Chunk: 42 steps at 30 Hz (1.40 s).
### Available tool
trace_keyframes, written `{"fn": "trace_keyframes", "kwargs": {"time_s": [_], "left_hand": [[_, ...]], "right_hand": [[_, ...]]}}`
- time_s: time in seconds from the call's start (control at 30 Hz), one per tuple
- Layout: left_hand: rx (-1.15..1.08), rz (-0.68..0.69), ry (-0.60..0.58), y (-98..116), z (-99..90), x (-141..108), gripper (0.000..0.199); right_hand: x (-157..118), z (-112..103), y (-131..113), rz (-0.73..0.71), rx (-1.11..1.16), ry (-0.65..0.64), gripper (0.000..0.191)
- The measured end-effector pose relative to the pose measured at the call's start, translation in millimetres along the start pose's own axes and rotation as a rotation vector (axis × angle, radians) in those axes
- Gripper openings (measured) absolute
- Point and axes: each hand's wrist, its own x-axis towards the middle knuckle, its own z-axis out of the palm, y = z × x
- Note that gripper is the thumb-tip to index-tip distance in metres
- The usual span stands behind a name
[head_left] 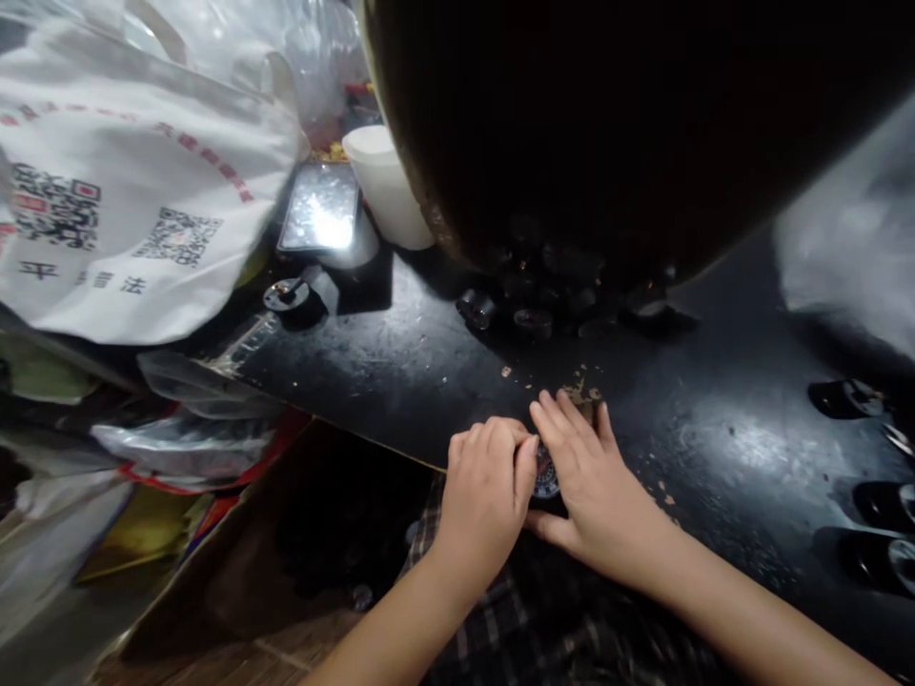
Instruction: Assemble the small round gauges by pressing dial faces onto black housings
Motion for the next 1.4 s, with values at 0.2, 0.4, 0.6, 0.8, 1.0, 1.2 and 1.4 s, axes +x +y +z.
{"fn": "trace_keyframes", "kwargs": {"time_s": [0.2,0.4,0.6,0.8,1.0,1.2,1.4], "left_hand": [[-0.044,-0.005,0.007,-3.6,1.7,2.5,0.016],[-0.133,0.016,-0.066,-3.4,-5.5,3.0,0.029],[-0.089,0.115,-0.032,-3.7,-4.0,-3.2,0.024],[-0.078,0.04,0.115,-4.5,-2.2,-3.0,0.01],[-0.176,-0.065,0.098,-3.4,-12.0,-4.6,0.014],[-0.236,-0.099,-0.029,-2.4,-17.9,-4.0,0.014],[-0.064,-0.064,-0.09,2.1,-18.9,-9.1,0.014]], "right_hand": [[2.8,-4.3,-3.9,0.0,0.07,-0.03,0.099],[14.7,-58.5,82.5,0.206,0.232,0.329,0.037],[30.3,-88.8,158.5,0.44,0.077,0.347,0.03],[6.6,-53.7,81.4,0.248,0.622,0.088,0.041],[-2.3,-22.9,24.7,0.176,0.681,0.071,0.042],[-2.9,-18.1,9.4,-0.126,0.254,0.136,0.048],[0.1,1.8,1.8,-0.047,0.003,0.101,0.104]]}}
